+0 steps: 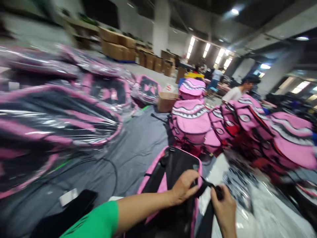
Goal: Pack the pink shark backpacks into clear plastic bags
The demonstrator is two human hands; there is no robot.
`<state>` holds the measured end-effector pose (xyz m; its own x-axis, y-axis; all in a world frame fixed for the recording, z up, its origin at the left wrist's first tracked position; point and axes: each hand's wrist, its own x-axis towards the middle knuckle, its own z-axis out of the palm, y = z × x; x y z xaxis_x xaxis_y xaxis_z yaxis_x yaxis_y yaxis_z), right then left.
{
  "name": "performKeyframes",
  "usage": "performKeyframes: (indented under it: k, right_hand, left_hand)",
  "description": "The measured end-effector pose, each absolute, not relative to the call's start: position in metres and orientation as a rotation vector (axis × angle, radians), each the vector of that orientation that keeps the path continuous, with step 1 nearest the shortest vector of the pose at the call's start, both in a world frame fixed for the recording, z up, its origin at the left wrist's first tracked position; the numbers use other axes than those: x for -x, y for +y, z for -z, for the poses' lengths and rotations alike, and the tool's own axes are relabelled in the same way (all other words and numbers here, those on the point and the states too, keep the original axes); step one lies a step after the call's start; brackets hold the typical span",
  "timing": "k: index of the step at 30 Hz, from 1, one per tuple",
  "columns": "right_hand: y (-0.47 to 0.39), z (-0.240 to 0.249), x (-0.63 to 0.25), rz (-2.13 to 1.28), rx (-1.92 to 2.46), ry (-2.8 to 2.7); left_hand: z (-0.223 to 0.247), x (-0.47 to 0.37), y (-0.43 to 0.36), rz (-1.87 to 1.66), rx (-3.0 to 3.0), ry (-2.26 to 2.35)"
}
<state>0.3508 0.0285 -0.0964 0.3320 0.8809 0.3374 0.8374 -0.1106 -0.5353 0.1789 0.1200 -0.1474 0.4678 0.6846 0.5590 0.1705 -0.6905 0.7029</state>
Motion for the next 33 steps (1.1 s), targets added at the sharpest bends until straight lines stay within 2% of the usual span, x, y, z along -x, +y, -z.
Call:
performKeyframes:
  k: [4,7,14,16,18,20,23,28,30,33]
  right_hand:
    - [0.038,0.056,-0.308,-0.271,1.747,-1.68]
    - [0.044,0.041,-0.297,-0.283,1.726,-1.723]
    - [0.036,0.041,-0.335,-0.498,1.743,-1.553]
    - [0.038,0.044,-0.339,-0.573,1.735,-1.49]
    - [0.041,0.048,-0.336,-0.579,1.73,-1.435]
    - [0.042,0.051,-0.328,-0.571,1.714,-1.423]
    - [0.039,0.05,-0.32,-0.648,1.672,-1.486]
    - [0.048,0.04,-0.334,-0.94,1.623,-1.603]
    - [0.069,0.043,-0.344,-0.799,1.639,-1.771]
    - [0.12,0.064,-0.351,-0.374,1.75,-2.043]
  left_hand:
    - [0.124,-0.17,0.132,-0.938,-2.148,0.304]
    - [0.116,-0.18,0.148,-0.853,-2.049,0.312]
    - [0.14,-0.177,0.144,-1.307,-1.687,0.894]
    - [0.141,-0.17,0.125,-1.466,-1.765,0.824]
    - [0.138,-0.17,0.104,-1.511,-2.032,0.516]
    - [0.135,-0.178,0.093,-1.349,-2.198,0.365]
    - [0.138,-0.191,0.1,-1.054,-2.101,0.584]
    - [0.167,-0.181,0.124,-0.936,-1.97,0.707]
    - [0.18,-0.171,0.116,-0.904,-1.888,0.782]
    - [0.197,-0.157,0.084,-0.826,-1.796,0.841]
